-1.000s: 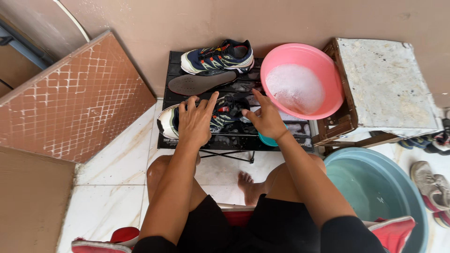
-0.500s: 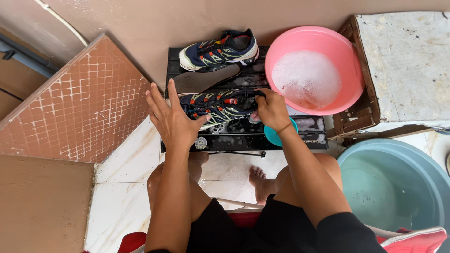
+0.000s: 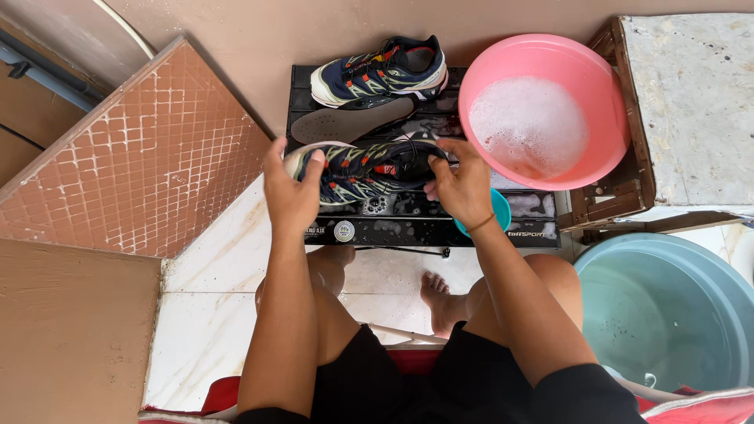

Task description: The person scrubs a sneaker with a soapy cloth, rinses it with water from a cup, and then removes the insole from the shoe.

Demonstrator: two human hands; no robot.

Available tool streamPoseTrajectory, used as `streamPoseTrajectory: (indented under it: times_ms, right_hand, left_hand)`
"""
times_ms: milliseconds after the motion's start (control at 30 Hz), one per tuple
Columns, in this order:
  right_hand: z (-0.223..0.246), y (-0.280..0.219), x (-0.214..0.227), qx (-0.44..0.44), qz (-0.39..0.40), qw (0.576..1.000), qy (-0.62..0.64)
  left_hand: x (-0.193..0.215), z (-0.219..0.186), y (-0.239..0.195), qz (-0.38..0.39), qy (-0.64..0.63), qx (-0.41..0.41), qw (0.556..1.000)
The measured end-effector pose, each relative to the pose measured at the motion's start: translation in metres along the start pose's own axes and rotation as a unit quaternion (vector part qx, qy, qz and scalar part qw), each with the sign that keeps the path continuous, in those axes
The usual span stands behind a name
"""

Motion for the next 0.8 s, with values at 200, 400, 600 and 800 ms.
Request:
streamPoseTrajectory:
  times_ms: [200, 400, 600, 800]
  right_hand:
    - [-0.062, 0.019, -0.015, -0.113, 0.020, 0.986, 0.120]
    - [-0.052, 0.013, -0.008, -0.020, 0.017, 0.994, 0.110]
    - [-0.021, -0.006, 0.000, 0.028, 0.014, 0.997, 0.068]
    - [-0.085, 0.023, -0.005, -0.050, 0.042, 0.984, 0.166]
  left_hand:
    - [0.008, -0.029, -0.008, -0.111, -0.059, -0.243, 0.962]
    - [-0.006, -0.001, -0.003, -0.067, -0.011, -0.059, 0.996]
    - [-0.020, 0.022, 0.003, -0.011, -0.041, 0.035, 0.998]
    - [-0.021, -0.001, 0.000, -0.108, -0.037, -0.101, 0.988]
Point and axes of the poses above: each hand's wrist, its own y-axis towards the middle knuckle, its own x-axis out of the back of the hand, z = x × y, the point moved 2 cm from there along y, towards the middle knuckle, and after that the axes turned 8 degrees about -x, right-handed, at the moved point
